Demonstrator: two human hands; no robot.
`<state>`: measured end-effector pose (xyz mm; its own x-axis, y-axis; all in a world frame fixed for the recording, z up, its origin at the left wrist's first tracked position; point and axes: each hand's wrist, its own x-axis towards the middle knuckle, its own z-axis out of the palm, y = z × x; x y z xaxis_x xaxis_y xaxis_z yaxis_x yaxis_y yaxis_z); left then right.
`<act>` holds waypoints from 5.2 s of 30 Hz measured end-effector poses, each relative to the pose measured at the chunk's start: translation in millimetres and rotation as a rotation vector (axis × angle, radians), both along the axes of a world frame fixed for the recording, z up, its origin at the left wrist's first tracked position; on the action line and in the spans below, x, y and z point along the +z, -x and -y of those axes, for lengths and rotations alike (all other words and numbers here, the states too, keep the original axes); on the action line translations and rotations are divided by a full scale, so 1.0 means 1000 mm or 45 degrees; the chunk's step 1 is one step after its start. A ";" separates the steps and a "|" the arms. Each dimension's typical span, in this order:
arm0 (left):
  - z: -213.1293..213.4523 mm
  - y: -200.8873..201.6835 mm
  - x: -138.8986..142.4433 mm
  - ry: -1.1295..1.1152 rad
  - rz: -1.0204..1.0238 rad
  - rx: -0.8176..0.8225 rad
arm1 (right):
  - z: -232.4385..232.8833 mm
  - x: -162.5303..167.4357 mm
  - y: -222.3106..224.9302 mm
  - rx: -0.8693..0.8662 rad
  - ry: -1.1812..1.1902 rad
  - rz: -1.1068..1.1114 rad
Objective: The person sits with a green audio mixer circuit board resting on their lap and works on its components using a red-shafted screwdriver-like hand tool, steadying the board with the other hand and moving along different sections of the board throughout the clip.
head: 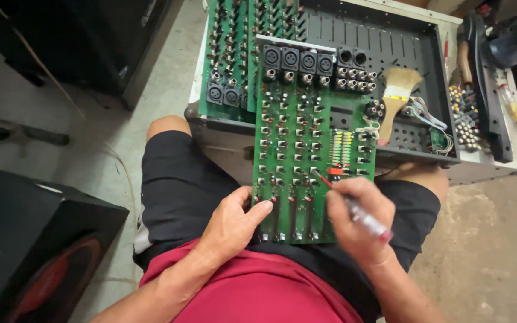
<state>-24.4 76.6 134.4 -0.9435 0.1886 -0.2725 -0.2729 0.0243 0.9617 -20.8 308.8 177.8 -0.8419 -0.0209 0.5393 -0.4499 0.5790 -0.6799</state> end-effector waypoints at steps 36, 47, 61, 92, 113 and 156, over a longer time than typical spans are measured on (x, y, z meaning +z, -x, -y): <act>0.023 0.015 -0.001 0.169 -0.081 -0.172 | 0.022 -0.015 -0.009 0.329 -0.402 -0.371; 0.022 0.015 -0.005 0.016 -0.097 -0.196 | 0.024 -0.020 -0.007 0.306 -0.401 -0.403; 0.023 0.016 -0.008 0.011 -0.062 -0.184 | 0.026 -0.017 -0.008 0.322 -0.396 -0.385; -0.019 0.010 0.055 1.214 -1.537 -0.059 | 0.024 -0.026 -0.012 0.288 -0.185 -0.400; -0.030 0.017 0.046 1.099 -1.425 0.089 | 0.024 -0.028 -0.011 0.291 -0.102 -0.405; -0.022 0.016 0.041 1.010 -1.433 0.034 | 0.024 -0.044 -0.015 -0.020 0.304 -0.029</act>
<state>-40.2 98.2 175.6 -0.7254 0.3214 0.6086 0.6275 0.6721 0.3930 -6.3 284.4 133.5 -0.8284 0.1226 0.5465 -0.4591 0.4103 -0.7880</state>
